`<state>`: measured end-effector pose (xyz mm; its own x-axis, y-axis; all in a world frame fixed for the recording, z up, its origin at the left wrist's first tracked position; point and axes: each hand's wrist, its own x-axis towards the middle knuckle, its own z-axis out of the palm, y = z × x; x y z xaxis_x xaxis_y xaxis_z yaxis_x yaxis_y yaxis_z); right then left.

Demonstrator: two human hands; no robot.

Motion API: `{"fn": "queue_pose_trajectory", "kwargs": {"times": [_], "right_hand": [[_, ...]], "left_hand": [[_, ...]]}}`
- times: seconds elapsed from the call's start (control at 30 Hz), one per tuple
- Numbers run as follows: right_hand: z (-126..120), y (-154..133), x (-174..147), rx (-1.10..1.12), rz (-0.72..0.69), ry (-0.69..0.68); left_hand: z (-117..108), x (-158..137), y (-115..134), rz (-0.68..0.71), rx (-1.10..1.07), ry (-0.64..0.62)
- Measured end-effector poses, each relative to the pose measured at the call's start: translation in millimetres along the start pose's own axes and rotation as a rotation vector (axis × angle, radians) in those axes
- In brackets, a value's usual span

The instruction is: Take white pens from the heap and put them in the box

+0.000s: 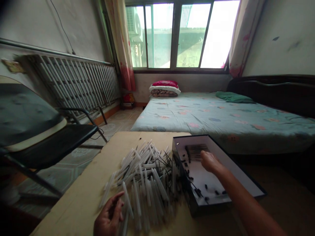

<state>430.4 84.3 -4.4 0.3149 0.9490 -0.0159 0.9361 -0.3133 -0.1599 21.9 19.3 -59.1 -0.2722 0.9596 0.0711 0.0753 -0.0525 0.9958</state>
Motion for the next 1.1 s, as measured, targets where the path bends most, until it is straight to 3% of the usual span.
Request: {"fn": "queue_pose_trajectory", "kwargs": {"times": [0.13,0.33,0.7,0.87,0.97,1.0,1.1], "right_hand": [[22,11,15,-0.145,0.029,-0.116],[35,20,16,-0.246,0.073,-0.170],[22,23,2,-0.201,0.100,-0.240],[-15,10,-8,-0.035,0.079,-0.111],[-39,-20,-36,0.132,-0.031,-0.028],[-44,-35,-51,0.211,-0.089,-0.006],[-42,-86,-101,0.715,-0.286,-0.014]], "left_hand": [[1,2,-9,-0.007,-0.023,0.000],[0,5,-18,0.015,-0.016,-0.018],[-2,4,-16,0.019,0.002,-0.010],[-2,3,-14,0.038,-0.009,0.001],[-1,1,-14,0.085,0.022,-0.027],[0,0,-14,0.121,0.050,-0.043],[1,-4,-10,0.346,0.202,-0.070]]}}
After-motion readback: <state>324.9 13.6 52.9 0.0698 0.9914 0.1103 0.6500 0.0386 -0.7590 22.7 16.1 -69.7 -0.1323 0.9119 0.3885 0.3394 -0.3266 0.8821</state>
